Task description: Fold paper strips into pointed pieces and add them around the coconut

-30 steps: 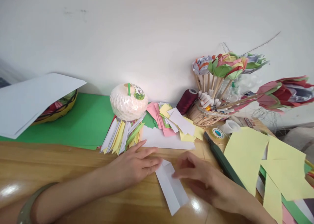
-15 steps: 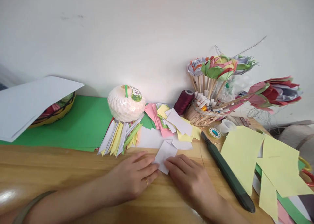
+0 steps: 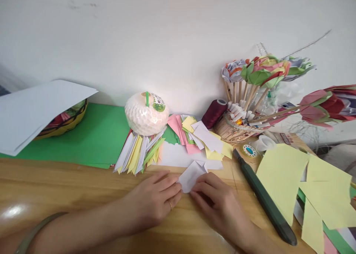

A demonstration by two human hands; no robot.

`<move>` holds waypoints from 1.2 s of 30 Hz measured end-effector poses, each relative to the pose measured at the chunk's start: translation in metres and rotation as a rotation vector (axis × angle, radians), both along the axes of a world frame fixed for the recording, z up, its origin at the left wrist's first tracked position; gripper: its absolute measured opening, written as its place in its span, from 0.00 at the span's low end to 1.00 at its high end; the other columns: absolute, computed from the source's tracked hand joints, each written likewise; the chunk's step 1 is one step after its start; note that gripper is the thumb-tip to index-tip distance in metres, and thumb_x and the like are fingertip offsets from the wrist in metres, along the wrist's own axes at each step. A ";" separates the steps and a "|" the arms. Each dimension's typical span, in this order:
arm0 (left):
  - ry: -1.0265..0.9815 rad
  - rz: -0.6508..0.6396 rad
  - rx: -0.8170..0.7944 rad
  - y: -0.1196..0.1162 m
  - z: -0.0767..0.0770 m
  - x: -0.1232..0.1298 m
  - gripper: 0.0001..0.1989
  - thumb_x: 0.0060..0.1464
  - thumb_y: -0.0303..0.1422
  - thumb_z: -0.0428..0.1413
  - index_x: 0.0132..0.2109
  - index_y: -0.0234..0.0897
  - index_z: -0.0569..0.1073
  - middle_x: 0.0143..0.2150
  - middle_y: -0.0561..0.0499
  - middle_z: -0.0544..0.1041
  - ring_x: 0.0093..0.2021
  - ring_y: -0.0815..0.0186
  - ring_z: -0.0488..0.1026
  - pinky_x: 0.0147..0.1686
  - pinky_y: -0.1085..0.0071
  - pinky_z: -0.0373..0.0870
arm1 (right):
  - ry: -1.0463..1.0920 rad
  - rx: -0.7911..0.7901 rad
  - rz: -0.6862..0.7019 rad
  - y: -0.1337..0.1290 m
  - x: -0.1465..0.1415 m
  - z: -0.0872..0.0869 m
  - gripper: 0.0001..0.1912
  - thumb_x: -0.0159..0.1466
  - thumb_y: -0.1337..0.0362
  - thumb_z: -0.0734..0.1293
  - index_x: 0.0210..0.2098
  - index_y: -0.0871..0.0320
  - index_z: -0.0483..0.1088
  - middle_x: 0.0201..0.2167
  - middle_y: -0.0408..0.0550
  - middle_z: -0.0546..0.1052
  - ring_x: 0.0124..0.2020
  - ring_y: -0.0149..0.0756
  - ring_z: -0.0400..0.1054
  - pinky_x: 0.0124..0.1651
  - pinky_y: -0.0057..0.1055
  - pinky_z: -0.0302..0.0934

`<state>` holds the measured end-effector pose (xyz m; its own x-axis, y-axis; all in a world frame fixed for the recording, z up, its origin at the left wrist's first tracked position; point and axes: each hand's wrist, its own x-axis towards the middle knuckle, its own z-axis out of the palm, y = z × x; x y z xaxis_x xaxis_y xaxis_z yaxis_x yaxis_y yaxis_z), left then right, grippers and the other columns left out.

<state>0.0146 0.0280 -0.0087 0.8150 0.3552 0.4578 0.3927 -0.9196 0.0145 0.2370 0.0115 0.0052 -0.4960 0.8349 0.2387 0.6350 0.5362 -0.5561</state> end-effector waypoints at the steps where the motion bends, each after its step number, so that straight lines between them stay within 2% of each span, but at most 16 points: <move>1: -0.006 0.005 -0.007 0.000 0.000 0.001 0.15 0.65 0.25 0.42 0.46 0.28 0.72 0.42 0.45 0.75 0.46 0.61 0.69 0.51 0.60 0.65 | 0.012 -0.024 -0.031 -0.001 -0.001 -0.001 0.09 0.66 0.69 0.59 0.31 0.57 0.68 0.30 0.47 0.71 0.31 0.33 0.65 0.32 0.29 0.62; 5: -0.053 0.002 -0.030 -0.002 0.002 0.005 0.14 0.64 0.23 0.43 0.43 0.28 0.73 0.38 0.46 0.75 0.43 0.62 0.70 0.49 0.63 0.67 | 0.015 -0.055 -0.110 -0.001 -0.005 -0.004 0.09 0.65 0.69 0.60 0.28 0.56 0.65 0.28 0.45 0.68 0.28 0.32 0.64 0.29 0.28 0.59; 12: -0.126 0.026 -0.056 -0.001 0.002 0.008 0.15 0.64 0.22 0.42 0.38 0.28 0.74 0.35 0.46 0.75 0.40 0.63 0.71 0.46 0.67 0.70 | -0.009 -0.093 -0.160 0.000 -0.008 -0.003 0.09 0.64 0.69 0.60 0.26 0.56 0.62 0.27 0.44 0.67 0.27 0.33 0.63 0.27 0.27 0.57; 16: -0.086 0.016 -0.074 -0.002 0.002 0.008 0.15 0.64 0.23 0.41 0.42 0.26 0.73 0.36 0.44 0.75 0.40 0.61 0.71 0.41 0.67 0.73 | -0.020 -0.090 -0.161 0.000 -0.009 -0.004 0.09 0.64 0.70 0.60 0.26 0.56 0.62 0.27 0.44 0.67 0.26 0.32 0.63 0.27 0.27 0.57; 19: -0.003 0.033 -0.086 -0.004 -0.006 0.010 0.13 0.64 0.24 0.43 0.49 0.27 0.70 0.36 0.44 0.73 0.40 0.61 0.72 0.40 0.65 0.73 | -0.027 -0.071 -0.161 0.000 -0.009 -0.005 0.09 0.63 0.70 0.60 0.26 0.56 0.62 0.27 0.44 0.67 0.26 0.32 0.63 0.27 0.27 0.57; 24: 0.058 0.121 -0.133 -0.009 -0.018 0.014 0.10 0.63 0.26 0.48 0.49 0.31 0.69 0.38 0.47 0.71 0.43 0.61 0.71 0.42 0.66 0.72 | -0.047 -0.060 -0.166 0.002 -0.009 -0.004 0.10 0.63 0.70 0.60 0.25 0.56 0.61 0.27 0.44 0.68 0.26 0.32 0.63 0.26 0.27 0.56; 28: 0.091 0.065 -0.098 -0.007 -0.010 0.012 0.11 0.63 0.26 0.47 0.50 0.27 0.69 0.37 0.46 0.71 0.39 0.60 0.70 0.37 0.66 0.72 | -0.076 -0.062 -0.174 0.001 -0.010 -0.003 0.09 0.62 0.70 0.61 0.25 0.56 0.61 0.27 0.43 0.67 0.25 0.32 0.62 0.26 0.26 0.54; 31: 0.119 0.048 -0.098 -0.006 -0.002 0.011 0.13 0.63 0.26 0.47 0.51 0.26 0.68 0.37 0.44 0.72 0.40 0.60 0.69 0.38 0.66 0.72 | -0.090 -0.043 -0.185 0.000 -0.010 -0.002 0.10 0.62 0.71 0.61 0.25 0.56 0.60 0.26 0.43 0.67 0.25 0.31 0.62 0.25 0.26 0.53; 36: 0.139 0.026 -0.100 -0.006 -0.001 0.010 0.13 0.62 0.26 0.48 0.52 0.24 0.68 0.37 0.44 0.72 0.41 0.60 0.69 0.39 0.66 0.71 | -0.094 -0.038 -0.185 0.001 -0.011 -0.002 0.09 0.61 0.71 0.61 0.25 0.56 0.60 0.26 0.42 0.67 0.25 0.31 0.62 0.26 0.26 0.53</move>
